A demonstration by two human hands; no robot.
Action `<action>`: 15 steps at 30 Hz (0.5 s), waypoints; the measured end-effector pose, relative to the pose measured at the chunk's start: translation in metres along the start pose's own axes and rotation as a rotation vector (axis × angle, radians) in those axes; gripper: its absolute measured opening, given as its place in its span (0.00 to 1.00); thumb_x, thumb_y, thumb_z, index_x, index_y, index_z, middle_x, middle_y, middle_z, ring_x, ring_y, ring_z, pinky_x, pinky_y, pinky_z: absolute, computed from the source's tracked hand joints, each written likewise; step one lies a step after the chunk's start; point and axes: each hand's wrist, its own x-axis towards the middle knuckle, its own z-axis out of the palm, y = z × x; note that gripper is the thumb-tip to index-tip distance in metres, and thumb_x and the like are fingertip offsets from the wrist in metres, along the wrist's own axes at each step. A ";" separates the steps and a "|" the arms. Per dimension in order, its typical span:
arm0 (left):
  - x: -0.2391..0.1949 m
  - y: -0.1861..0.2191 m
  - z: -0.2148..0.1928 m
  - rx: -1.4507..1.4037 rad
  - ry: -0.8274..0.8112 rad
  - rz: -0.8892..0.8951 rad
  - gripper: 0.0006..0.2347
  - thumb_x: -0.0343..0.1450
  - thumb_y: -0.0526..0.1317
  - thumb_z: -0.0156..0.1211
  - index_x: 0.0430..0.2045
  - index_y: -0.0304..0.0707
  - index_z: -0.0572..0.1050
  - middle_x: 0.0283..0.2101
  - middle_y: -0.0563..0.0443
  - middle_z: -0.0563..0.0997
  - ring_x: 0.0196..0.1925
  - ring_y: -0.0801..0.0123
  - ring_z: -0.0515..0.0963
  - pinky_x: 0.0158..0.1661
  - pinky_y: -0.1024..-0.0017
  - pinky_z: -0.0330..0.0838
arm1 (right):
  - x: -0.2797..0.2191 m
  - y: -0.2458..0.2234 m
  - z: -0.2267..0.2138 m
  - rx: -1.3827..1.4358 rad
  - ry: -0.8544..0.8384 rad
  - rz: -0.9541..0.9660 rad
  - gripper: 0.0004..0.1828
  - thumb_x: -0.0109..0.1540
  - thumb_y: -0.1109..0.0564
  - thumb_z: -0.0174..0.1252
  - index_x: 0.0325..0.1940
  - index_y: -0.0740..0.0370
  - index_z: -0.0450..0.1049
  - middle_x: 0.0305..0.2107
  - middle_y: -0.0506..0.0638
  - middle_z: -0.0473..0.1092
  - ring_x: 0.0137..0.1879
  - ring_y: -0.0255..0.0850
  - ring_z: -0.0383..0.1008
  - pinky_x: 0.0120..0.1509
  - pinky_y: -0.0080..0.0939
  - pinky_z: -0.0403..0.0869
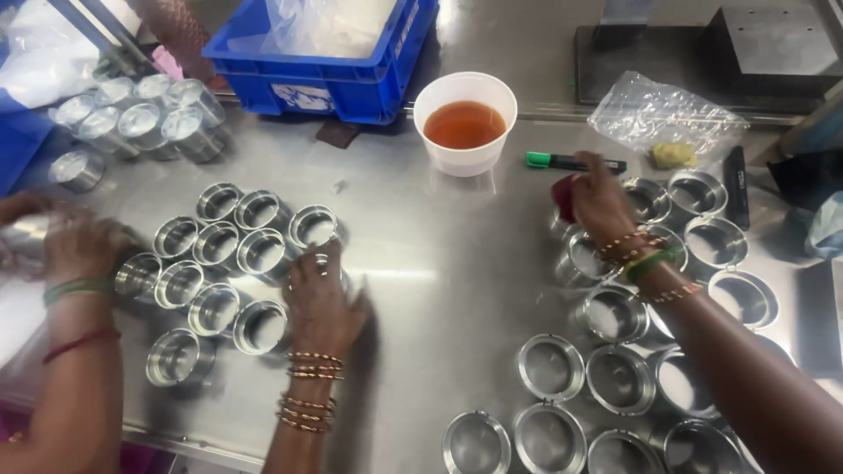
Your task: Organizing, marking, and cleaning metal rings on a stainless steel workstation.
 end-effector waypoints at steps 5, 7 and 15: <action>-0.012 0.063 0.006 -0.849 -0.052 -0.091 0.41 0.62 0.43 0.70 0.70 0.35 0.52 0.58 0.33 0.70 0.61 0.44 0.70 0.58 0.53 0.68 | -0.017 -0.013 0.053 0.066 -0.171 -0.143 0.27 0.68 0.60 0.47 0.72 0.57 0.58 0.27 0.57 0.72 0.30 0.45 0.74 0.36 0.50 0.74; -0.013 0.084 -0.013 -0.890 -0.188 -0.139 0.45 0.60 0.44 0.72 0.71 0.36 0.50 0.58 0.33 0.69 0.60 0.44 0.70 0.57 0.54 0.69 | -0.051 -0.009 0.067 0.180 -0.267 -0.413 0.22 0.68 0.62 0.47 0.68 0.60 0.62 0.39 0.56 0.72 0.37 0.43 0.75 0.41 0.47 0.75; -0.035 0.090 -0.041 -0.538 -0.629 -0.164 0.42 0.60 0.43 0.72 0.68 0.37 0.53 0.54 0.33 0.69 0.56 0.40 0.72 0.54 0.53 0.71 | -0.112 -0.047 0.051 0.683 -0.535 0.161 0.19 0.69 0.59 0.50 0.65 0.63 0.68 0.39 0.56 0.74 0.39 0.39 0.76 0.43 0.38 0.78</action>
